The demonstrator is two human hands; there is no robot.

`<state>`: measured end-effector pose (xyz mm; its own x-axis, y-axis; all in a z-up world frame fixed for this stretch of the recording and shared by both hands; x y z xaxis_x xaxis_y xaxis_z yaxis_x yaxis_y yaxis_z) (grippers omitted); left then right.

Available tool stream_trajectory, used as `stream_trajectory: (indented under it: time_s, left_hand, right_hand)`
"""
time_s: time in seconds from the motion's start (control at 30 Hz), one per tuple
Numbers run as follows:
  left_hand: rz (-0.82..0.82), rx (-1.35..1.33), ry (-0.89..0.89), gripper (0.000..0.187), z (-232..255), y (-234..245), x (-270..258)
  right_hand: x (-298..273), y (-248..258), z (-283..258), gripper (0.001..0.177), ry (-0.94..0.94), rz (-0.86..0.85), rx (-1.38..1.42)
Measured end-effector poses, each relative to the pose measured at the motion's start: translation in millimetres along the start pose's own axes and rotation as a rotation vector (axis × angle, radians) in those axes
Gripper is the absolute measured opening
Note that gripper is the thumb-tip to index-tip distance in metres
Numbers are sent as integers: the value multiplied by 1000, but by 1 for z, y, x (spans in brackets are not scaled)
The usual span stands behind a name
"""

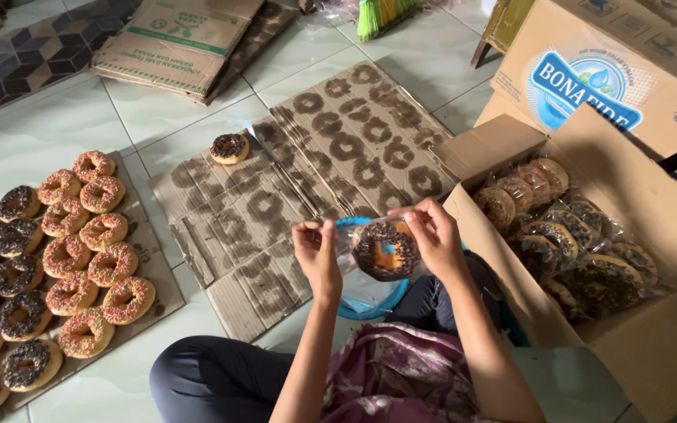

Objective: The person sits on the floor and individually places donuts into clear plastic bags, then puts the sealed bags into a cardboard box. The person handles donuts with sprinkles and chocolate toppings, using a blue bowl to hold empty bags during the process.

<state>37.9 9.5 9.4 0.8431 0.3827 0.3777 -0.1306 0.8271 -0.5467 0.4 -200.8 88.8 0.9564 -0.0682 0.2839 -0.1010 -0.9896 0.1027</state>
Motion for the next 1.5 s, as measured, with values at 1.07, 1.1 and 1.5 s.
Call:
stream_trajectory:
  time_s: [1.07,1.1,1.5]
  left_hand:
    - [52,167,295,40,-62,-15,-42]
    - [40,145,356,42,-64,-19,-44]
    - [-524,745,182,52,-159,2,-48]
  right_hand:
    - [-47,-22,103,40,-438,345,475]
    - [-46,-11,102,42,-495,357,421]
    - [-109,229,-13,53,-222,631,-757]
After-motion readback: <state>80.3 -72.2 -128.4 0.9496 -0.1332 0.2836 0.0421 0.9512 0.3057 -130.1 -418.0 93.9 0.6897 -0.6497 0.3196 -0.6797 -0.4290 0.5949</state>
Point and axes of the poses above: each hand's wrist, its own x-axis towards the middle knuckle, its own y-axis out of the back of the hand, z = x × y, the point moved 4 cm from there along x, towards the middle knuckle, and after that the axes turned 13 degrees about -y, right-handed, at the moved point
